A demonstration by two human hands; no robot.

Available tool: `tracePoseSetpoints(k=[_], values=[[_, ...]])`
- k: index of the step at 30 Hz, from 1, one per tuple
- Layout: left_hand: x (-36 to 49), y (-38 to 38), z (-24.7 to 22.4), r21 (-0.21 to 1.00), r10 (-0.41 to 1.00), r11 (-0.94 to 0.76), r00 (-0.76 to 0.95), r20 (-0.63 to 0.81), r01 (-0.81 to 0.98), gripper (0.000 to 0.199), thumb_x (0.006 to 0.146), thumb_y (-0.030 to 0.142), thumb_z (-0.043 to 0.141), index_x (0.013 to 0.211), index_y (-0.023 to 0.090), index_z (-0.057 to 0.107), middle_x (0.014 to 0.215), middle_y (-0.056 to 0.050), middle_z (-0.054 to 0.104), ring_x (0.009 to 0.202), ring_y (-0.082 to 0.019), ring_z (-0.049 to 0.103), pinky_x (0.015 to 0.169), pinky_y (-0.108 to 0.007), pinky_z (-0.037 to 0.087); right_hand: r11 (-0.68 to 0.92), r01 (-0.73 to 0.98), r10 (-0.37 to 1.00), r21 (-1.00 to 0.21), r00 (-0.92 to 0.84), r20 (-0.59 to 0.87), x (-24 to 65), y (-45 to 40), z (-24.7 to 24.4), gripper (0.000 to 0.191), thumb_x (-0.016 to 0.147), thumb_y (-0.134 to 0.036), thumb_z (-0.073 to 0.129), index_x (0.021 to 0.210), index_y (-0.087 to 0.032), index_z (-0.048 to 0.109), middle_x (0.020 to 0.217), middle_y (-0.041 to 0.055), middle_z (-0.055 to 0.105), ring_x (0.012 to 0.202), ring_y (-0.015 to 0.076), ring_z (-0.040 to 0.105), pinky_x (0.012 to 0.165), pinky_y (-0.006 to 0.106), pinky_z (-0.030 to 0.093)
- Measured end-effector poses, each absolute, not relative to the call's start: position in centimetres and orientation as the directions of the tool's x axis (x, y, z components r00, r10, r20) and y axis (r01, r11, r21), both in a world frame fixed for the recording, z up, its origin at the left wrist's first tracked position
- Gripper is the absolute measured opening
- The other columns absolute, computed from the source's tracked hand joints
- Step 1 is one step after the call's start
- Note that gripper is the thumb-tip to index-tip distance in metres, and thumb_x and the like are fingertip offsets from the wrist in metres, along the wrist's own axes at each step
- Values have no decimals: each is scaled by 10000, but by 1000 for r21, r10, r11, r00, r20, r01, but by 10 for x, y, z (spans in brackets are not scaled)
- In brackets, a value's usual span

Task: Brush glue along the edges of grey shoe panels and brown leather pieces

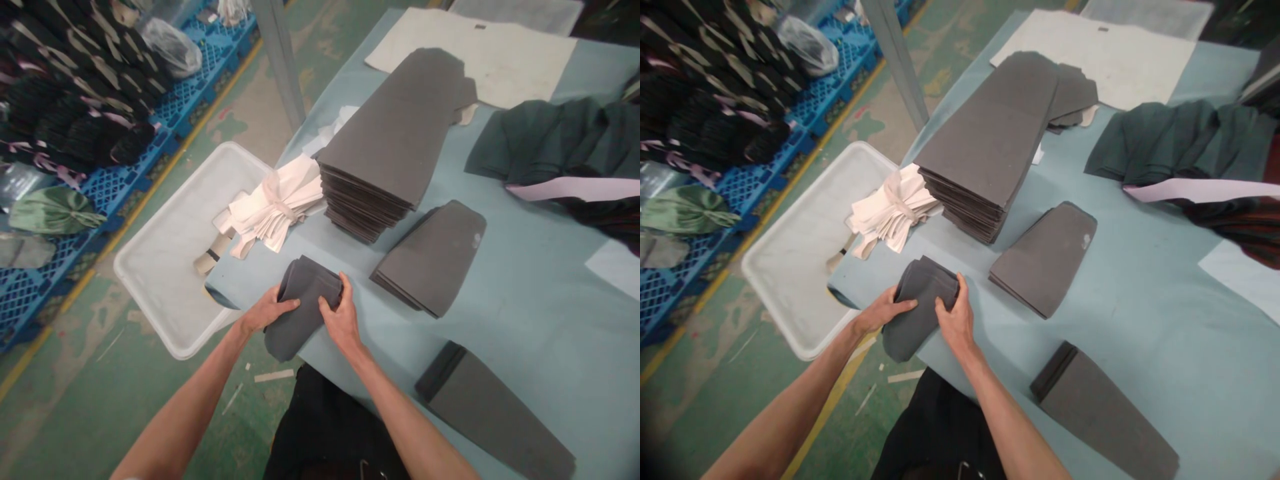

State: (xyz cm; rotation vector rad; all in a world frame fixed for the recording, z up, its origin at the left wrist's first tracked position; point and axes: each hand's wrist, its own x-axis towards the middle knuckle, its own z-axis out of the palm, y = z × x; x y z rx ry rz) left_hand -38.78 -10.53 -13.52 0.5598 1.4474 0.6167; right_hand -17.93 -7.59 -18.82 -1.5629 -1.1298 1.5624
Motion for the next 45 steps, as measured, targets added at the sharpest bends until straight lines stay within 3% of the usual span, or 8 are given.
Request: tracePoseSetpoints(k=[8, 15, 24, 27, 33, 38, 41, 45], values=[[-383, -101, -131, 733, 739, 673, -51, -672, 101, 817, 797, 637, 838, 1398, 119, 644, 1213, -150, 814, 950, -306, 789, 813, -402, 670, -435, 44, 897, -900, -68, -437, -181, -79, -186, 846, 863, -430, 766, 1622, -224, 455, 1444, 118, 680, 1301, 261, 665, 1109, 429, 571], [-379, -107, -136, 710, 825, 565, -313, -471, 421, 754, 873, 591, 761, 1461, 149, 598, 1434, -170, 696, 1372, -360, 635, 1231, -528, 477, -439, 4, 898, -898, 10, -439, -184, -90, -175, 829, 892, -459, 720, 1610, -179, 415, 1570, 194, 558, 1378, 260, 591, 984, 353, 576], [-376, -113, -145, 577, 821, 571, -407, -401, 583, 783, 923, 638, 654, 1517, 139, 554, 1483, -207, 670, 1350, -360, 663, 1196, -544, 513, -411, 60, 910, -910, 80, -406, -152, -110, -169, 634, 915, -407, 655, 1499, -202, 519, 1602, 177, 525, 1332, 233, 606, 923, 326, 585], [-375, -107, -141, 528, 798, 602, -440, -411, 599, 829, 905, 644, 675, 1523, 104, 551, 1460, -230, 680, 1300, -398, 685, 1166, -592, 530, -404, 118, 915, -907, 54, -401, -133, -119, -162, 462, 932, -383, 612, 1361, -213, 631, 1509, 139, 626, 1144, 197, 688, 843, 304, 592], [-377, -96, -134, 420, 800, 595, -456, -389, 686, 852, 899, 631, 683, 1547, 99, 529, 1379, -221, 726, 1141, -392, 754, 1048, -607, 616, -396, 199, 905, -896, -79, -418, -83, -149, -138, 219, 967, -371, 623, 1043, -252, 790, 978, 32, 800, 878, 181, 718, 820, 303, 588], [-365, -102, -106, 345, 910, 415, -391, -141, 842, 833, 899, 699, 638, 1484, 109, 580, 1531, -254, 616, 1484, -467, 542, 1276, -694, 402, -443, 247, 880, -862, -63, -471, -26, -196, -132, 172, 931, -377, 719, 1005, -259, 820, 870, 13, 793, 763, 176, 701, 802, 305, 584], [-328, -119, -94, 384, 989, 83, -124, 83, 920, 492, 1030, 525, 611, 1390, 190, 643, 1381, -186, 710, 1352, -397, 650, 1198, -647, 498, -495, 271, 863, -826, 37, -505, 14, -230, -133, 187, 954, -397, 713, 1009, -258, 827, 856, 25, 790, 748, 191, 709, 779, 317, 595], [-258, -137, -111, 493, 970, -240, 220, 99, 836, 256, 1079, 338, 600, 1301, 236, 676, 1231, -99, 771, 1144, -264, 745, 1048, -431, 612, -533, 263, 846, -804, 158, -509, 63, -273, -130, 198, 885, -472, 793, 871, -280, 838, 751, 29, 768, 634, 217, 699, 651, 339, 590]])
